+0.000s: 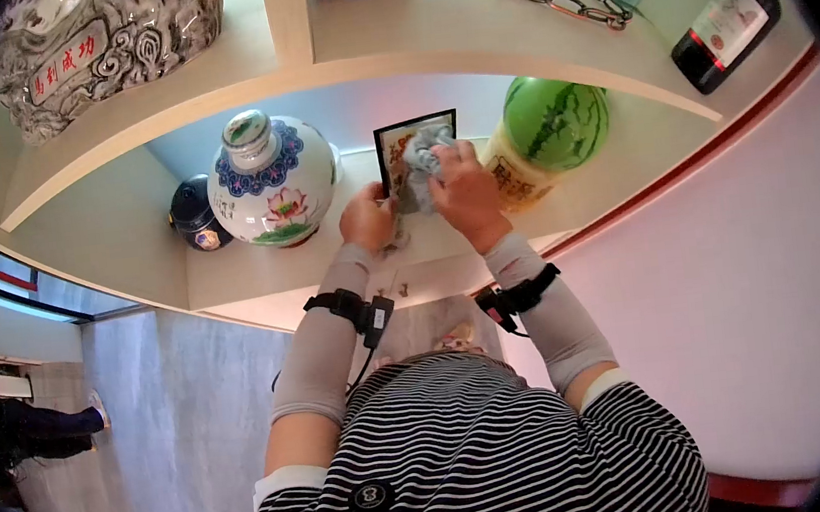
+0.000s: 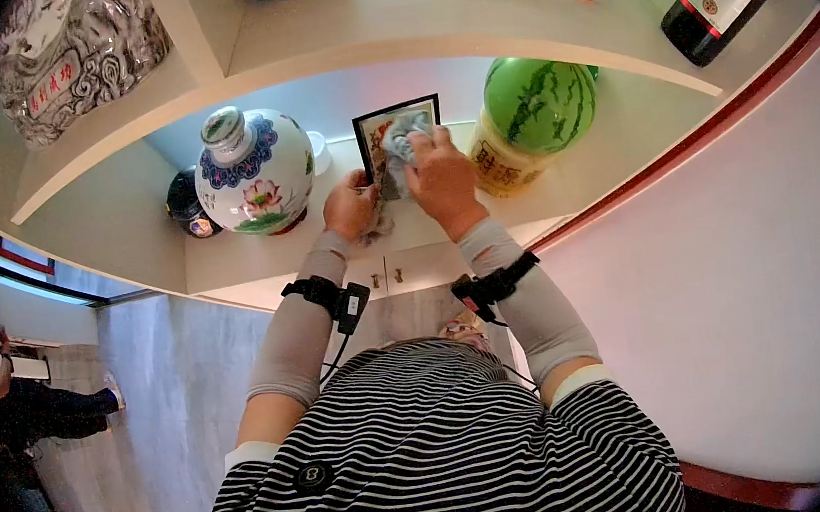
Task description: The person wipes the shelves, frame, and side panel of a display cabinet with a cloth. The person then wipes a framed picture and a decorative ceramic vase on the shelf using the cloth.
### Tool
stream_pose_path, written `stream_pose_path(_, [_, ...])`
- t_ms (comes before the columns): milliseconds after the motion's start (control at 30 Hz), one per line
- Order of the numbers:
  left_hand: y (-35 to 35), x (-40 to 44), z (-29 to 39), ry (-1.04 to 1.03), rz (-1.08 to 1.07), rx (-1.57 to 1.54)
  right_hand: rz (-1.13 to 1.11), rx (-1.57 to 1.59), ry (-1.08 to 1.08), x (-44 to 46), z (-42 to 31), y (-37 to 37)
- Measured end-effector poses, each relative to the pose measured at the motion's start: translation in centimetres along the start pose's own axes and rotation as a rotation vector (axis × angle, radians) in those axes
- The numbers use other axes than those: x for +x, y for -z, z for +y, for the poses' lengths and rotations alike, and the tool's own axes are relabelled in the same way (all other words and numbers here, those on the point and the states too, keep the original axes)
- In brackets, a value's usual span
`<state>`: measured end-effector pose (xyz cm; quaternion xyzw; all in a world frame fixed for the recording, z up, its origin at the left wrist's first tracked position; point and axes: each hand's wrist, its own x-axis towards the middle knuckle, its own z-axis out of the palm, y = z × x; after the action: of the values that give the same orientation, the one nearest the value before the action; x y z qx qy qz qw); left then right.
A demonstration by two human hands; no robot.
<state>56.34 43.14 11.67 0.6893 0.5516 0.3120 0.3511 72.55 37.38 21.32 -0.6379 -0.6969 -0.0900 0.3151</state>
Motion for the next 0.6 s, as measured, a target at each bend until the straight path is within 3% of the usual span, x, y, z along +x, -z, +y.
stream_pose_path(100, [-0.1,-0.1,0.6,0.034,0.009,0.042,0.102,0.092,0.136,1.7,-1.8,-1.3])
stream_pose_path(267, [0.6,-0.5,1.9,0.053,-0.009,0.162,0.067,0.056,0.161,3.2,-0.9,-3.1])
stream_pose_path(600, [0.8,-0.6,2.1,0.007,-0.007,0.197,0.178,-0.068,-0.052,4.4,5.4,-3.8])
